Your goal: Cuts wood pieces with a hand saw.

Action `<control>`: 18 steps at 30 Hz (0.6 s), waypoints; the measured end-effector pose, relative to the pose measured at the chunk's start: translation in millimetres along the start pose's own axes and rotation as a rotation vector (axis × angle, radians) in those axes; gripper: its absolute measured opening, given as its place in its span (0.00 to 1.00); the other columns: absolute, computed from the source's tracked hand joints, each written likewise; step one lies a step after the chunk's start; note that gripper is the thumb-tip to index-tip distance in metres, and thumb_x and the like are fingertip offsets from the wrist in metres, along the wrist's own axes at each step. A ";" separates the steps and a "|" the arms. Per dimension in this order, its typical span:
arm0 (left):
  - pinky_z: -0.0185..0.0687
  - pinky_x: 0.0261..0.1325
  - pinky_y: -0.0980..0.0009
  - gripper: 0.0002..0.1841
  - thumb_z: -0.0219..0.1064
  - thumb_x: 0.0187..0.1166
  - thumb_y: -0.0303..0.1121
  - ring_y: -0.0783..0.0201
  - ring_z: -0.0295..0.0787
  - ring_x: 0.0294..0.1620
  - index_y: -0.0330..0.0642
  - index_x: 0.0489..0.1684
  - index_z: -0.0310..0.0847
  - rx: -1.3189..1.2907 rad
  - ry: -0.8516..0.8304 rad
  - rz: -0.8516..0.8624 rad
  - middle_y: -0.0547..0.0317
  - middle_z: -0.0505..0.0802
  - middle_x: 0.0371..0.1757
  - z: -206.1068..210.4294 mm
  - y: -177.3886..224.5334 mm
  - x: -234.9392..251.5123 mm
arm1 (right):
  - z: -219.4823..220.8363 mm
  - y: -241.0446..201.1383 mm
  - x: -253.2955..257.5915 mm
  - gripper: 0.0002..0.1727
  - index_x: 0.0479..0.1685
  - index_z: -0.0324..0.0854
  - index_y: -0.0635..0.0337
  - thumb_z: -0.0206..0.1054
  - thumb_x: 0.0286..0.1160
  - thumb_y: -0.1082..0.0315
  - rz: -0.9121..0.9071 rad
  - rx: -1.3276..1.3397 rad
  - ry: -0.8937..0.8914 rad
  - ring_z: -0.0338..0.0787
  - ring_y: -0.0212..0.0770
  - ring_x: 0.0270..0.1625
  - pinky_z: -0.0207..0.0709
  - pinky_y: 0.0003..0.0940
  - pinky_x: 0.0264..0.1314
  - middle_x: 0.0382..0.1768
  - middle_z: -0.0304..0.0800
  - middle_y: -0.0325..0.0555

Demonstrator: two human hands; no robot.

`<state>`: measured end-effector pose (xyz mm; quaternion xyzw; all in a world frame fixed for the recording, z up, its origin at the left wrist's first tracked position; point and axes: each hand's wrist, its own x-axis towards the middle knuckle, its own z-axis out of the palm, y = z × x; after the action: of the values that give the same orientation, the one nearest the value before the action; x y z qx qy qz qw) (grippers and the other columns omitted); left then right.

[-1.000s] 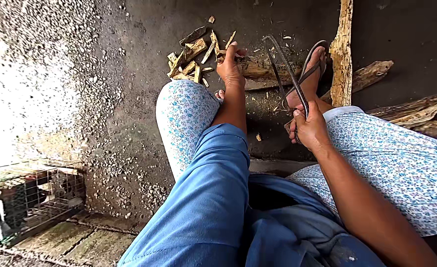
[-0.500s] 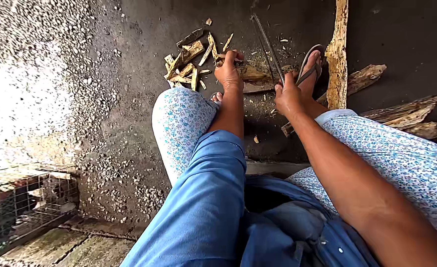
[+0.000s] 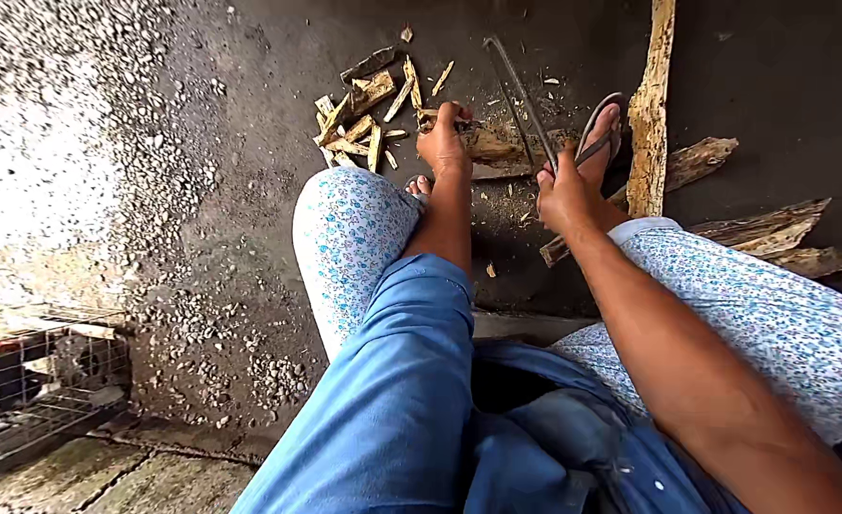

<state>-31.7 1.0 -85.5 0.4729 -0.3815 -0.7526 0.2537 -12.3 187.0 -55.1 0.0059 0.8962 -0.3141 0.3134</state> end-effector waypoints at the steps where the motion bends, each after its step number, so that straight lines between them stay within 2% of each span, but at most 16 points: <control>1: 0.89 0.40 0.59 0.05 0.67 0.74 0.24 0.57 0.90 0.31 0.32 0.38 0.78 -0.001 0.003 -0.008 0.48 0.90 0.27 3.8 0.9 2.2 | -1.8 10.1 -19.1 0.22 0.79 0.62 0.63 0.50 0.94 0.60 -0.011 0.000 -0.004 0.89 0.61 0.30 0.84 0.63 0.36 0.36 0.85 0.64; 3: 0.88 0.41 0.59 0.05 0.68 0.72 0.25 0.56 0.90 0.32 0.32 0.37 0.79 0.015 0.037 -0.026 0.48 0.90 0.28 1.0 2.1 8.9 | -4.9 39.0 -73.8 0.21 0.77 0.63 0.61 0.50 0.95 0.59 0.024 0.016 -0.030 0.88 0.56 0.26 0.86 0.58 0.31 0.29 0.83 0.57; 5: 0.88 0.40 0.58 0.05 0.67 0.73 0.24 0.56 0.90 0.32 0.31 0.38 0.79 0.028 0.041 -0.021 0.47 0.90 0.28 2.4 -0.6 13.8 | -15.3 48.6 -111.8 0.19 0.75 0.65 0.62 0.51 0.95 0.61 0.096 0.007 -0.033 0.88 0.49 0.25 0.87 0.51 0.33 0.26 0.82 0.51; 7: 0.88 0.39 0.59 0.05 0.68 0.73 0.24 0.57 0.89 0.32 0.31 0.37 0.79 0.042 0.028 -0.012 0.47 0.89 0.28 5.9 1.1 12.3 | -17.6 37.3 -106.9 0.19 0.74 0.65 0.64 0.51 0.95 0.62 0.113 0.005 -0.029 0.89 0.51 0.26 0.86 0.53 0.34 0.28 0.82 0.54; 9: 0.88 0.39 0.60 0.04 0.67 0.72 0.23 0.57 0.89 0.31 0.31 0.35 0.79 0.045 0.002 0.012 0.48 0.89 0.27 11.5 4.6 7.3 | -8.9 24.8 -60.1 0.21 0.74 0.64 0.67 0.51 0.94 0.62 0.062 0.019 -0.003 0.90 0.57 0.30 0.86 0.60 0.37 0.34 0.85 0.61; 10: 0.88 0.39 0.61 0.03 0.68 0.72 0.22 0.58 0.89 0.30 0.31 0.34 0.79 0.036 0.005 0.019 0.48 0.89 0.26 11.9 4.3 2.8 | -3.5 20.5 -32.3 0.21 0.75 0.65 0.66 0.51 0.93 0.62 0.035 0.027 0.018 0.91 0.57 0.31 0.86 0.59 0.37 0.36 0.86 0.61; 12: 0.88 0.39 0.61 0.04 0.68 0.72 0.23 0.58 0.89 0.31 0.30 0.37 0.79 0.035 0.018 0.010 0.48 0.89 0.27 5.8 5.9 -2.9 | 8.0 15.1 -2.1 0.20 0.74 0.65 0.63 0.51 0.94 0.60 0.010 0.062 0.045 0.90 0.52 0.26 0.87 0.53 0.32 0.33 0.85 0.57; 15: 0.87 0.36 0.60 0.05 0.70 0.68 0.22 0.58 0.88 0.30 0.32 0.34 0.79 0.025 0.008 0.011 0.48 0.89 0.27 11.0 6.1 -7.2 | 5.5 17.8 -23.0 0.22 0.77 0.63 0.62 0.49 0.95 0.59 0.010 0.114 0.027 0.89 0.53 0.26 0.87 0.54 0.31 0.32 0.83 0.55; 18: 0.88 0.38 0.60 0.05 0.69 0.70 0.22 0.57 0.89 0.30 0.30 0.36 0.80 0.023 0.028 -0.008 0.47 0.90 0.27 3.0 7.6 1.3 | -4.1 39.1 -87.6 0.20 0.74 0.63 0.63 0.50 0.95 0.60 0.046 0.089 -0.031 0.87 0.51 0.23 0.86 0.53 0.29 0.27 0.81 0.53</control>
<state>-34.8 -3.4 -79.2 0.4878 -0.3847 -0.7424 0.2506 64.0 237.0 -24.9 0.0357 0.8760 -0.3463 0.3339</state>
